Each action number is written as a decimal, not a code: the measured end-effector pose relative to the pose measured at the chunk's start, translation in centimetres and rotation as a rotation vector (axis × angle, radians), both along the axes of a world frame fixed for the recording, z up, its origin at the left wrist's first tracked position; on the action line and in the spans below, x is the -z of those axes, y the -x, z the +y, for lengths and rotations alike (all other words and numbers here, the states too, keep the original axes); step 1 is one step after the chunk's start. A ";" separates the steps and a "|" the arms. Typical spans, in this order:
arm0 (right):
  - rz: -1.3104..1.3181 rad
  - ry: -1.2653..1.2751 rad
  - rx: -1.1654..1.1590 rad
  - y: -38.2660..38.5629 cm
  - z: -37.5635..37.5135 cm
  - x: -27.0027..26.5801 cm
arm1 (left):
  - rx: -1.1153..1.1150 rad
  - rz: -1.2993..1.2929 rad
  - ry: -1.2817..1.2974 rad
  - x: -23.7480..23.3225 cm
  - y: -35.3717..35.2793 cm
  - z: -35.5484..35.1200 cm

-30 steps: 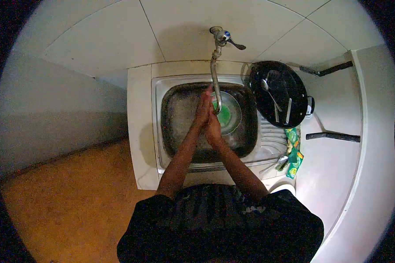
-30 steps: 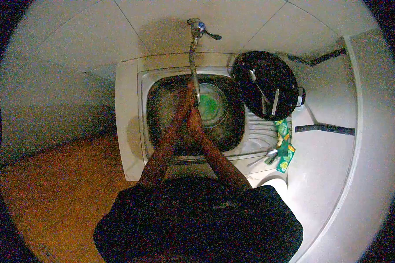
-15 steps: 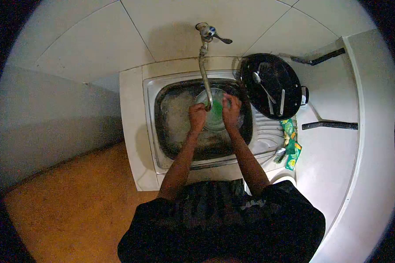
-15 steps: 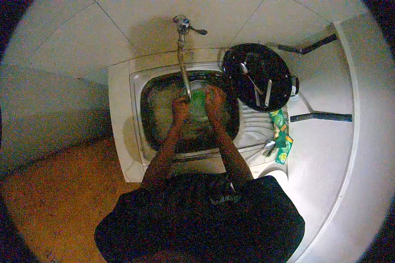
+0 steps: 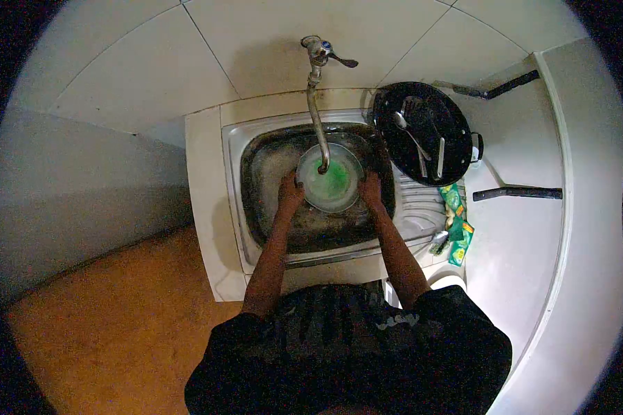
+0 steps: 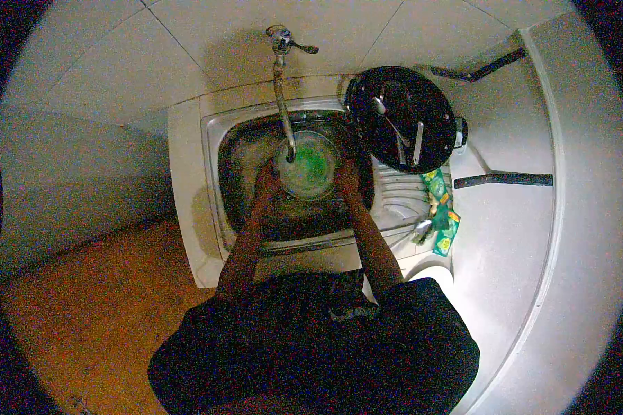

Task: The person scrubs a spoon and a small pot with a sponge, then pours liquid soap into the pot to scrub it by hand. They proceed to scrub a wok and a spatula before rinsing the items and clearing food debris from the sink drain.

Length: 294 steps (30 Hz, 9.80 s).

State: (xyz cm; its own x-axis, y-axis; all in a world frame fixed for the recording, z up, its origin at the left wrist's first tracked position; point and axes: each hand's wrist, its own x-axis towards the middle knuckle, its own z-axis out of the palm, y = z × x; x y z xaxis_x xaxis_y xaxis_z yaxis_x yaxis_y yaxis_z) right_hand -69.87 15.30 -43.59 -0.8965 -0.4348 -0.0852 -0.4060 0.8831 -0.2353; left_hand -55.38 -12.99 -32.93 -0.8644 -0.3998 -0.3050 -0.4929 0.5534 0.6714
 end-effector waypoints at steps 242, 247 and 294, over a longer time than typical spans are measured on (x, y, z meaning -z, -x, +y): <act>-0.298 0.004 -0.603 -7.2 -15.9 -23.6 | -0.676 0.279 -1.426 -9.0 -6.2 1.5; -0.063 -0.153 -0.614 -7.9 -15.8 -20.8 | -0.659 0.297 -1.424 -8.9 -7.8 1.9; 0.107 -0.134 -0.769 -9.2 -13.9 -15.4 | -0.623 0.249 -1.498 -12.4 -7.0 3.3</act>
State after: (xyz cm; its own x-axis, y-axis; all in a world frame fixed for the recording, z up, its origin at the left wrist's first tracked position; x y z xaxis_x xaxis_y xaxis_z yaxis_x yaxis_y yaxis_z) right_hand -60.65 1.45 -28.23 -0.3542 -0.9285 -0.1110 -0.9291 0.3630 -0.0715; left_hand -48.40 -9.71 -20.54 -0.7772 -0.1781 -0.6035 -0.1815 -0.8549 0.4860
